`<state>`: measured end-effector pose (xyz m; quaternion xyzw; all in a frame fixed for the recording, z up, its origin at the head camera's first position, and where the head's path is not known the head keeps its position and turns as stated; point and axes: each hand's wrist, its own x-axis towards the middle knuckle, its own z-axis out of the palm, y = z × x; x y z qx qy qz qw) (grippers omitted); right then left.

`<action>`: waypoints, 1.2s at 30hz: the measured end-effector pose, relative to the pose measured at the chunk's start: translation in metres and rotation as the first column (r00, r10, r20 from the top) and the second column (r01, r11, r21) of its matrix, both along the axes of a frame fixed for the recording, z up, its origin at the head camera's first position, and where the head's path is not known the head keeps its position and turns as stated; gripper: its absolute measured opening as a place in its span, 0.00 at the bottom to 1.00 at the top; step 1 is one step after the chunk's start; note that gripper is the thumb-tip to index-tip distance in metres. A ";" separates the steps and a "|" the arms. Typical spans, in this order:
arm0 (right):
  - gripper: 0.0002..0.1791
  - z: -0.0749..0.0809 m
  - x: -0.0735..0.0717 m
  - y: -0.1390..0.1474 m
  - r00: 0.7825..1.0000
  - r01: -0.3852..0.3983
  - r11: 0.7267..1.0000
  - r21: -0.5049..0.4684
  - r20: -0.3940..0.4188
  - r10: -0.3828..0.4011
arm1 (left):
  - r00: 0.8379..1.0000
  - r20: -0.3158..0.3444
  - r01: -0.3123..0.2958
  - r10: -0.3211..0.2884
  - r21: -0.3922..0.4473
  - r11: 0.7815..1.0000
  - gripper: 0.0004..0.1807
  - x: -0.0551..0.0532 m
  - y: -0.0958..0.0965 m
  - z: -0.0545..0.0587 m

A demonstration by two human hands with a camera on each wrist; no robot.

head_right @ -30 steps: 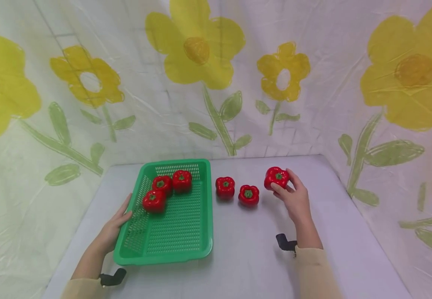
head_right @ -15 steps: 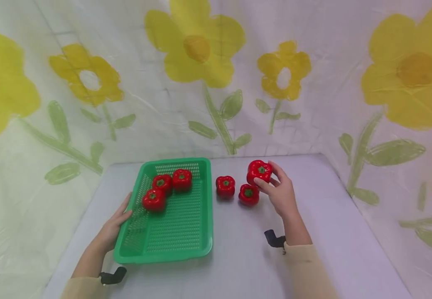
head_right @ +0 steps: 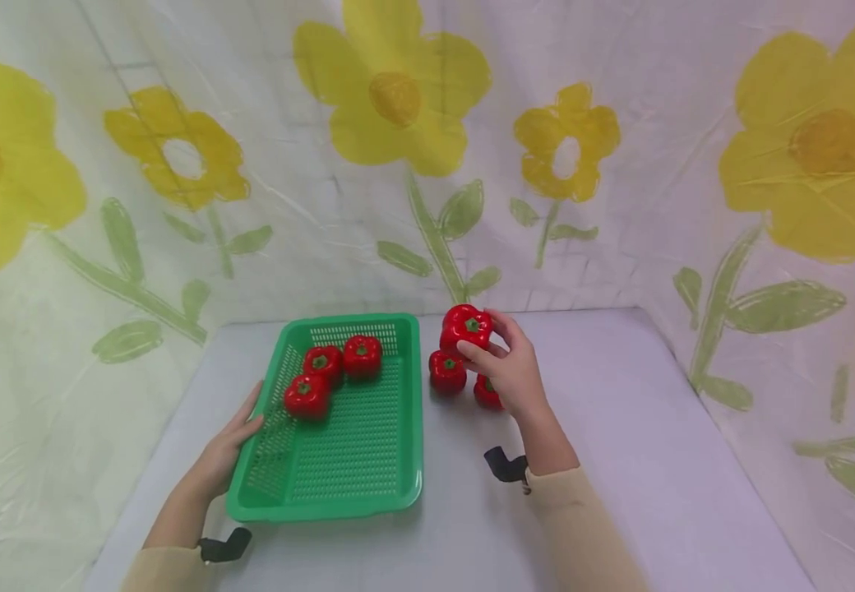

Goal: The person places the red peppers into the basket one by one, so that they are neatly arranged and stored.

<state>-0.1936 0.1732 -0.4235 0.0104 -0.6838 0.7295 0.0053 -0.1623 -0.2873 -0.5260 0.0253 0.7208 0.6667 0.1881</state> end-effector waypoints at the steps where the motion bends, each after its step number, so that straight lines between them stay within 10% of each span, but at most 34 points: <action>1: 0.42 0.001 -0.001 -0.004 1.000 -0.007 1.000 -0.003 -0.002 0.007 | 1.000 0.000 -0.001 0.001 0.000 1.000 0.34 0.000 0.000 0.000; 18: 0.40 0.004 -0.015 -0.066 0.993 -0.109 0.992 -0.060 0.035 0.111 | 1.000 0.013 -0.002 0.002 -0.004 1.000 0.33 0.001 0.001 0.002; 36: 0.42 -0.021 -0.032 -0.136 0.956 -0.175 0.983 0.058 0.247 0.156 | 1.000 0.022 0.008 -0.008 0.008 1.000 0.33 0.002 0.001 0.005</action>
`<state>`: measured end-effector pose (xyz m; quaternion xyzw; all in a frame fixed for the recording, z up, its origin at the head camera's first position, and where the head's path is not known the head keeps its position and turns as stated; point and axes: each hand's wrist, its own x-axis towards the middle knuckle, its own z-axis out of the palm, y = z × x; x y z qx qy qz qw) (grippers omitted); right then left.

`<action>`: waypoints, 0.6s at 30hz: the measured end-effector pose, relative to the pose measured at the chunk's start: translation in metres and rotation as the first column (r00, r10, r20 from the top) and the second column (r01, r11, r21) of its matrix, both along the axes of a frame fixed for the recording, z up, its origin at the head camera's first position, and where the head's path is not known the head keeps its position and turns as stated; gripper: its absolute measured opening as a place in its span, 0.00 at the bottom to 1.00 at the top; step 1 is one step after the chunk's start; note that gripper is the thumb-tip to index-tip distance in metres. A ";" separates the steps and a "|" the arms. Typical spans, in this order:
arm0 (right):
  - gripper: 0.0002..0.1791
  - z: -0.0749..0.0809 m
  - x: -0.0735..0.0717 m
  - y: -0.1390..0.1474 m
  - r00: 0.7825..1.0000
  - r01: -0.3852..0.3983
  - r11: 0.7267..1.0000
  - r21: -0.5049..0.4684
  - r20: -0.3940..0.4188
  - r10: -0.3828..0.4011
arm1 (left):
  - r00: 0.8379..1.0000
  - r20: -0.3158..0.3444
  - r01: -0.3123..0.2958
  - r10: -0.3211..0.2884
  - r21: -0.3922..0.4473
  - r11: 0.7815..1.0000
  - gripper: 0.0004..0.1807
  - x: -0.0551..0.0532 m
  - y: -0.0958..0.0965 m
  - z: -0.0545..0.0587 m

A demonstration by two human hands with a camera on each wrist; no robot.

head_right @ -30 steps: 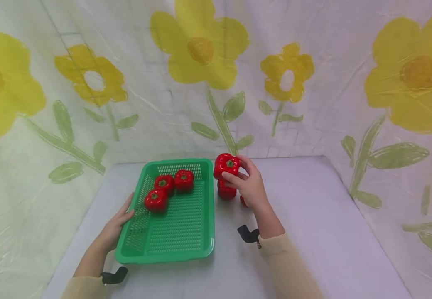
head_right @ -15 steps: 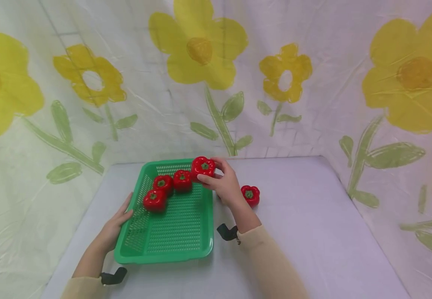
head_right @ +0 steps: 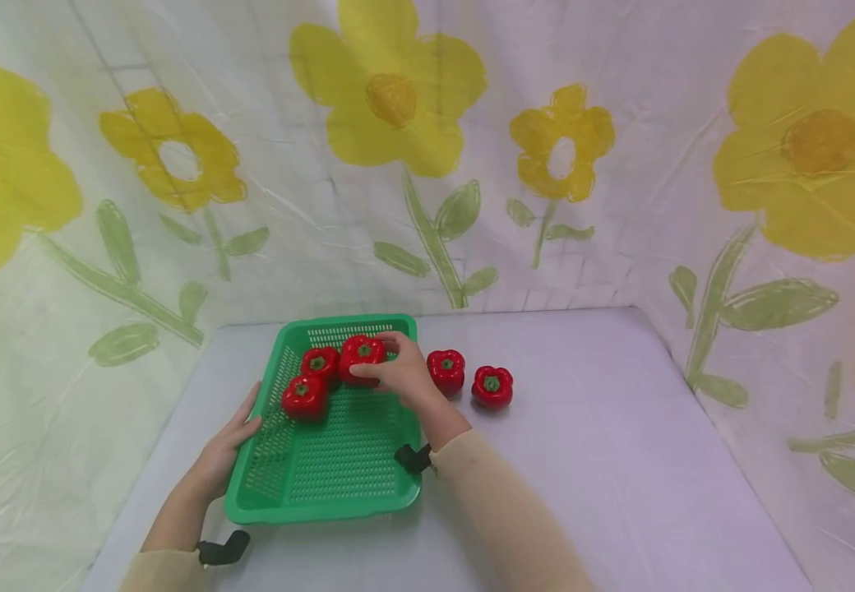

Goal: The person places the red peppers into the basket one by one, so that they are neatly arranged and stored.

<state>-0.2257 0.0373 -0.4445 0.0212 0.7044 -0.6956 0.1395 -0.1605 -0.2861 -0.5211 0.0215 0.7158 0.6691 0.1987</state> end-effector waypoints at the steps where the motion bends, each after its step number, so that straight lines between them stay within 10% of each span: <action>1: 0.41 -0.002 -0.001 -0.003 1.000 -0.002 1.000 0.015 0.012 0.001 | 1.000 -0.001 0.001 -0.001 0.001 1.000 0.33 0.000 0.000 0.000; 18: 0.38 -0.028 -0.003 -0.042 0.998 -0.013 0.956 0.293 0.066 -0.006 | 1.000 -0.006 0.005 -0.005 0.016 1.000 0.34 -0.002 -0.001 -0.001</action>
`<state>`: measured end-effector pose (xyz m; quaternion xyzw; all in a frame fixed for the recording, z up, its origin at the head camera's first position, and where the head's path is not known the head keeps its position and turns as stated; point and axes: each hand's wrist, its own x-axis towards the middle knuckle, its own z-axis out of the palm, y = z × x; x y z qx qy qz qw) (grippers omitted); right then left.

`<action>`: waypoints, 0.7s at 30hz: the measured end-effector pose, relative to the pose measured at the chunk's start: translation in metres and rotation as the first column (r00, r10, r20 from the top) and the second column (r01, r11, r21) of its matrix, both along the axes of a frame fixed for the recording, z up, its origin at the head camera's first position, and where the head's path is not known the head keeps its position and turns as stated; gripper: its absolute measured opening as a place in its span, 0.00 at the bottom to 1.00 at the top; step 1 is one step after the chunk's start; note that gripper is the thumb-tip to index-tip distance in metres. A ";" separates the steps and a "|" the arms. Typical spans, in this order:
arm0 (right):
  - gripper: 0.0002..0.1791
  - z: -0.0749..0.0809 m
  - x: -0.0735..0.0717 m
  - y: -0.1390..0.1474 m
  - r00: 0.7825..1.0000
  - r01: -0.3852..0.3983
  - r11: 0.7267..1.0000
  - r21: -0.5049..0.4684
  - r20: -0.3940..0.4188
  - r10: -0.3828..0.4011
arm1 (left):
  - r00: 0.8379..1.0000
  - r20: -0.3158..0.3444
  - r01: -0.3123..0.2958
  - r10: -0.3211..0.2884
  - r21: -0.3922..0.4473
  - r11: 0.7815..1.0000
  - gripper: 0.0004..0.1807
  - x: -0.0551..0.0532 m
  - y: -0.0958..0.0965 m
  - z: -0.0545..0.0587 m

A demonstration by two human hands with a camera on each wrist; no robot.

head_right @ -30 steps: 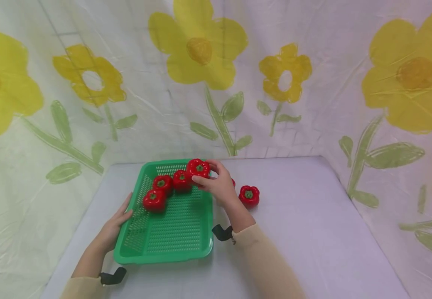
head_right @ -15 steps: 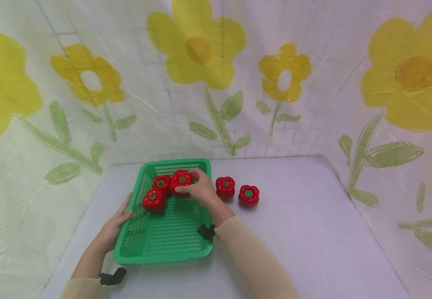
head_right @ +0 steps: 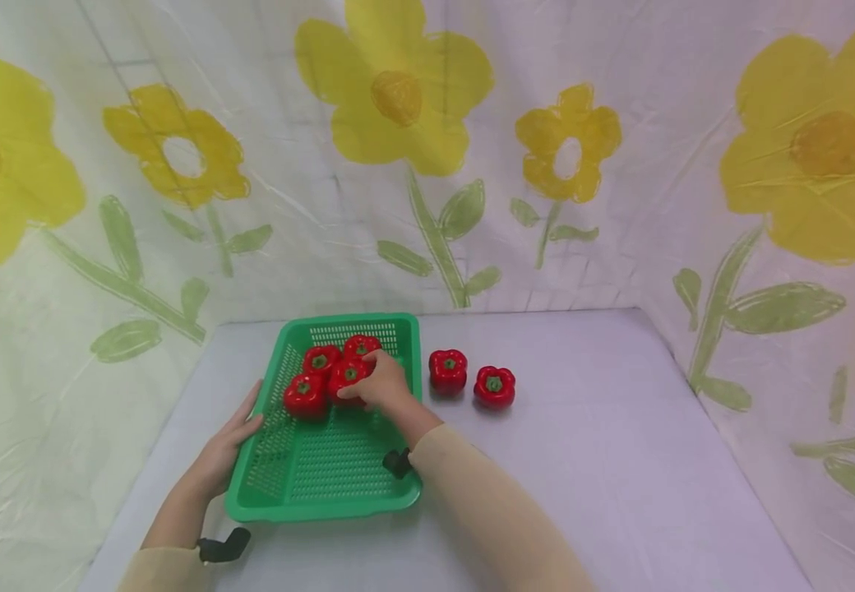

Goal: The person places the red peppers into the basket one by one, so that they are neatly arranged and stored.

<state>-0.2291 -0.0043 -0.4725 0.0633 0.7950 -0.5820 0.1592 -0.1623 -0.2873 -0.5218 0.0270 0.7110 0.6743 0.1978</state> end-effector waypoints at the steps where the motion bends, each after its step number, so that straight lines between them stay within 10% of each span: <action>1: 0.38 -0.001 0.000 -0.001 1.000 0.001 1.000 0.015 0.002 -0.001 | 1.000 -0.001 0.000 0.000 0.001 1.000 0.34 0.000 0.000 0.000; 21: 0.39 -0.010 0.001 -0.008 0.998 -0.054 0.992 0.115 -0.019 0.056 | 1.000 -0.023 0.002 -0.002 -0.006 1.000 0.34 0.000 0.001 0.002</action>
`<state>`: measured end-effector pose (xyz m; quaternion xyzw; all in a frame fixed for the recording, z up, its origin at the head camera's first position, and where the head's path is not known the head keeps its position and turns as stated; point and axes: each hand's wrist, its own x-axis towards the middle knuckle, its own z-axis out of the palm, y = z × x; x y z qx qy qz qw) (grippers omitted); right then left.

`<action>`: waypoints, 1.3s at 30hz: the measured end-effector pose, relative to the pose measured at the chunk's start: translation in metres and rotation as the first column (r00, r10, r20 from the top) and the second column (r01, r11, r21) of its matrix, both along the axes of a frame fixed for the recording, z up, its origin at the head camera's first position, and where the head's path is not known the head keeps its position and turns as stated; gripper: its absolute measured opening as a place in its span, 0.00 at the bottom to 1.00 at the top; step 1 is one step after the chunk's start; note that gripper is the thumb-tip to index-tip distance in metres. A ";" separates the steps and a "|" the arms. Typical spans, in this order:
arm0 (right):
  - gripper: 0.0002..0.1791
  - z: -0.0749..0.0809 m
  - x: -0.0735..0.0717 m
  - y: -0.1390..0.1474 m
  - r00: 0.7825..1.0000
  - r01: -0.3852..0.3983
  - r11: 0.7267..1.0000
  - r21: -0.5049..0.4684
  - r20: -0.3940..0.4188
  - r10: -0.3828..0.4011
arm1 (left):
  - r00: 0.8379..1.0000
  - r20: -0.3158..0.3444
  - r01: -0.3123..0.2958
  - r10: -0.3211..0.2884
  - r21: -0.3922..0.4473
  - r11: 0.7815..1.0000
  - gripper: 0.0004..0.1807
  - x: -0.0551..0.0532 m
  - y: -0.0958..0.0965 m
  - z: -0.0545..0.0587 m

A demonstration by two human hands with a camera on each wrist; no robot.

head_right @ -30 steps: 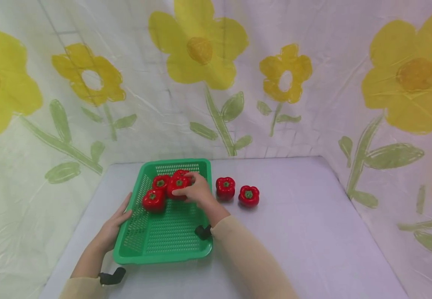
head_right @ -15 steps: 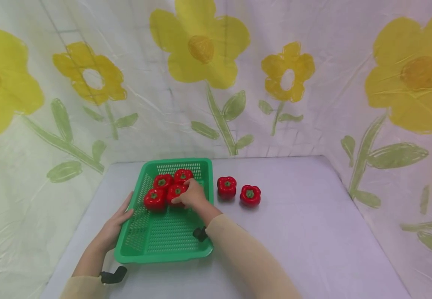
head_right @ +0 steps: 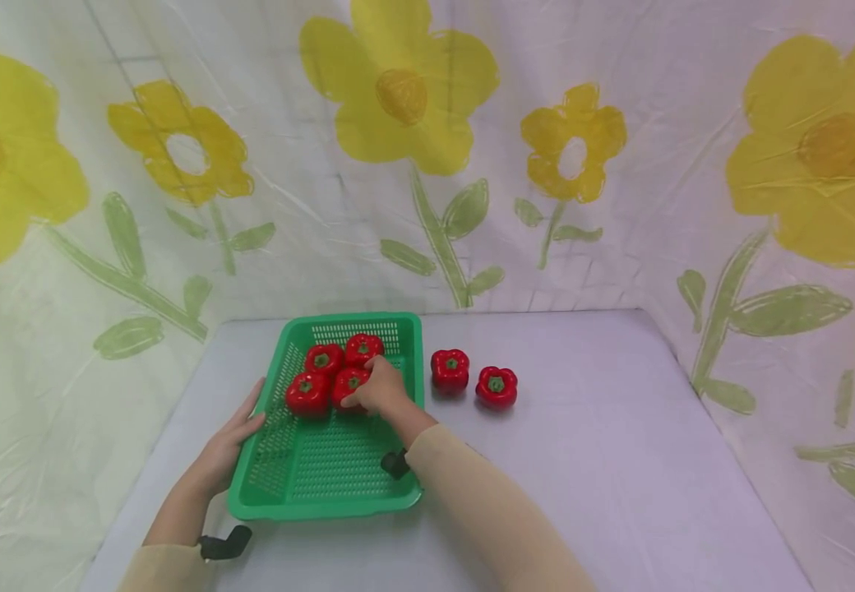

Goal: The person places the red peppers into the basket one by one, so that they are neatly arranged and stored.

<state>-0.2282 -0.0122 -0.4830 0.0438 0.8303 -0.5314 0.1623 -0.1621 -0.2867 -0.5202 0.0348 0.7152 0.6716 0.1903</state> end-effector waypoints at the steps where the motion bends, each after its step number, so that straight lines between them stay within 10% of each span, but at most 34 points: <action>1: 0.39 0.001 0.000 0.000 1.000 -0.001 1.000 0.007 -0.001 0.001 | 1.000 0.000 0.002 -0.002 0.001 1.000 0.34 0.000 0.000 0.000; 16: 0.39 0.031 0.006 0.013 0.992 -0.013 0.995 0.103 -0.126 0.026 | 1.000 0.014 -0.011 0.011 -0.010 1.000 0.33 0.001 -0.001 0.000; 25: 0.38 0.052 0.014 0.039 0.994 -0.020 0.997 -0.070 -0.108 0.012 | 1.000 0.026 -0.011 0.012 -0.012 1.000 0.34 0.002 0.000 -0.001; 39: 0.26 0.056 0.030 0.090 0.946 0.088 0.981 -0.170 -0.296 -0.136 | 1.000 0.022 -0.019 0.019 -0.014 1.000 0.34 0.001 0.000 -0.003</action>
